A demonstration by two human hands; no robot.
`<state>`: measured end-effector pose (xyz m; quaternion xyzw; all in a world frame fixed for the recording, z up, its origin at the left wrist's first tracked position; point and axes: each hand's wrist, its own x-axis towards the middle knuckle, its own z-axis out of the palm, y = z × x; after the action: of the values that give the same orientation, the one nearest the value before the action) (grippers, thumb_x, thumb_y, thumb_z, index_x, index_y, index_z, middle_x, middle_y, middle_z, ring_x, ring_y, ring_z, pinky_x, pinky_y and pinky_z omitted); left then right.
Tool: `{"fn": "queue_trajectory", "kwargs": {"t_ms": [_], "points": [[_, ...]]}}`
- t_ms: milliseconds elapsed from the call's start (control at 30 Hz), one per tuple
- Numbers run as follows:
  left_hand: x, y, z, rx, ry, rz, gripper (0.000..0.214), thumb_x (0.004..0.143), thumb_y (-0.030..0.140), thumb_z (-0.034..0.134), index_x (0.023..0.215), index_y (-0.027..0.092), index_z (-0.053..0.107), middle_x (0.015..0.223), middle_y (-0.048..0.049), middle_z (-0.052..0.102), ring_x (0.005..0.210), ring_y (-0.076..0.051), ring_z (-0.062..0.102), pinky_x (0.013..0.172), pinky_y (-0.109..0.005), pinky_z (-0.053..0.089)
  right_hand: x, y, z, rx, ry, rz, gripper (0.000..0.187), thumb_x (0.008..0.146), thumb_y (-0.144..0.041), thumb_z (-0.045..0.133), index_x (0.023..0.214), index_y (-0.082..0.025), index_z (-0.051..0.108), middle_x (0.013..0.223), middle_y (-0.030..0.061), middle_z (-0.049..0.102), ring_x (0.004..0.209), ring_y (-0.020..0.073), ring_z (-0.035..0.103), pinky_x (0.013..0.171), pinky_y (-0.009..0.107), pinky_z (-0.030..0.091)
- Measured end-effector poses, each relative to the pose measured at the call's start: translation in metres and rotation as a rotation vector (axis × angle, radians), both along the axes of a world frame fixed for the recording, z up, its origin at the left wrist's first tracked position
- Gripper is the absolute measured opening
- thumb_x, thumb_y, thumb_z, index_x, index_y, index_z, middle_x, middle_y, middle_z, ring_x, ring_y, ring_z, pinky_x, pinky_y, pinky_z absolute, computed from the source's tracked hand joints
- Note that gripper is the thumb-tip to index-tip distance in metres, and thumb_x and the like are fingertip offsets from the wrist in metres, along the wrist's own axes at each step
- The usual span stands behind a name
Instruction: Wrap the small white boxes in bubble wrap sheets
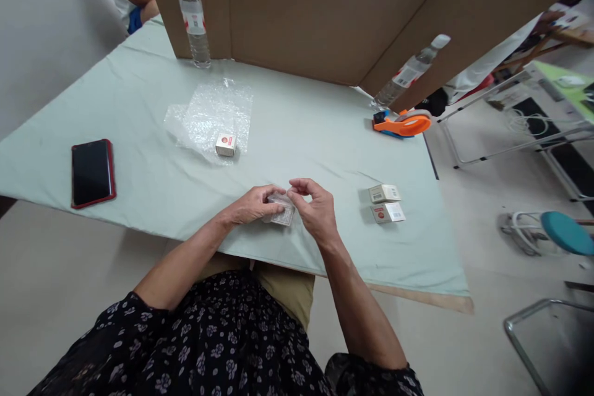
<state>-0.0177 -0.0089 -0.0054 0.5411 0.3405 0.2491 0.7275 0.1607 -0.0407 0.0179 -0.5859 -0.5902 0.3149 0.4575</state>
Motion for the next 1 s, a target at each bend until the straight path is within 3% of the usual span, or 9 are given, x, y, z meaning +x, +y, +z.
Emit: {"fn": "queue_trajectory", "kwargs": {"t_ms": [100,267,433,600,733,833,1000], "points": [[0.002,0.000,0.000,0.029,0.004,0.028,0.045,0.081,0.040,0.073,0.115,0.011,0.066,0.096,-0.0063,0.067,0.081,-0.014,0.058,0.072,-0.025,0.045,-0.008,-0.020,0.001,0.117,-0.175,-0.028,0.014,0.085,-0.023,0.065,0.095,-0.023,0.074,0.086,0.0032,0.075,0.084,0.0198,0.068,0.085,0.037,0.054],[0.002,-0.005,-0.005,0.070,-0.012,0.038,0.045,0.082,0.044,0.073,0.113,0.012,0.067,0.093,-0.0045,0.065,0.078,-0.012,0.056,0.069,-0.023,0.044,-0.018,-0.040,-0.012,0.236,-0.244,-0.109,0.012,0.089,-0.020,0.065,0.099,-0.023,0.072,0.088,0.0028,0.075,0.087,0.0204,0.068,0.085,0.037,0.054],[0.002,-0.008,-0.014,0.070,0.016,0.087,0.053,0.083,0.047,0.071,0.121,0.011,0.064,0.083,-0.0013,0.062,0.067,-0.009,0.048,0.061,-0.022,0.038,-0.022,-0.041,-0.030,0.404,-0.252,-0.171,0.010,0.093,-0.020,0.065,0.101,-0.024,0.070,0.092,0.0035,0.076,0.089,0.0198,0.068,0.083,0.037,0.055],[-0.002,-0.011,-0.016,0.109,-0.001,0.078,0.054,0.083,0.044,0.070,0.126,0.012,0.063,0.092,-0.0045,0.065,0.074,-0.011,0.053,0.068,-0.024,0.042,-0.023,-0.039,-0.038,0.529,-0.366,-0.166,0.012,0.095,-0.018,0.063,0.103,-0.024,0.070,0.092,0.0045,0.077,0.088,0.0202,0.069,0.081,0.037,0.056],[-0.003,-0.014,-0.012,0.132,0.029,0.086,0.057,0.083,0.041,0.070,0.131,0.010,0.060,0.086,-0.0031,0.064,0.071,-0.011,0.051,0.067,-0.025,0.042,-0.020,-0.037,-0.039,0.645,-0.434,-0.148,0.016,0.093,-0.012,0.063,0.103,-0.023,0.069,0.088,0.0037,0.077,0.085,0.0188,0.067,0.081,0.035,0.054],[0.002,-0.015,-0.009,0.159,0.051,0.121,0.053,0.086,0.040,0.068,0.128,0.009,0.062,0.085,-0.0042,0.065,0.075,-0.013,0.054,0.072,-0.027,0.045,-0.015,-0.035,-0.037,0.662,-0.492,-0.116,0.017,0.094,-0.012,0.062,0.102,-0.023,0.071,0.086,0.0036,0.077,0.084,0.0190,0.068,0.083,0.036,0.053],[0.009,-0.013,-0.009,0.181,0.082,0.146,0.048,0.086,0.038,0.068,0.124,0.011,0.066,0.112,-0.0119,0.070,0.097,-0.020,0.062,0.087,-0.031,0.049,-0.010,-0.032,-0.033,0.510,-0.484,-0.082,0.016,0.097,-0.019,0.058,0.099,-0.025,0.073,0.088,0.0054,0.078,0.085,0.0214,0.069,0.085,0.041,0.052]]}}
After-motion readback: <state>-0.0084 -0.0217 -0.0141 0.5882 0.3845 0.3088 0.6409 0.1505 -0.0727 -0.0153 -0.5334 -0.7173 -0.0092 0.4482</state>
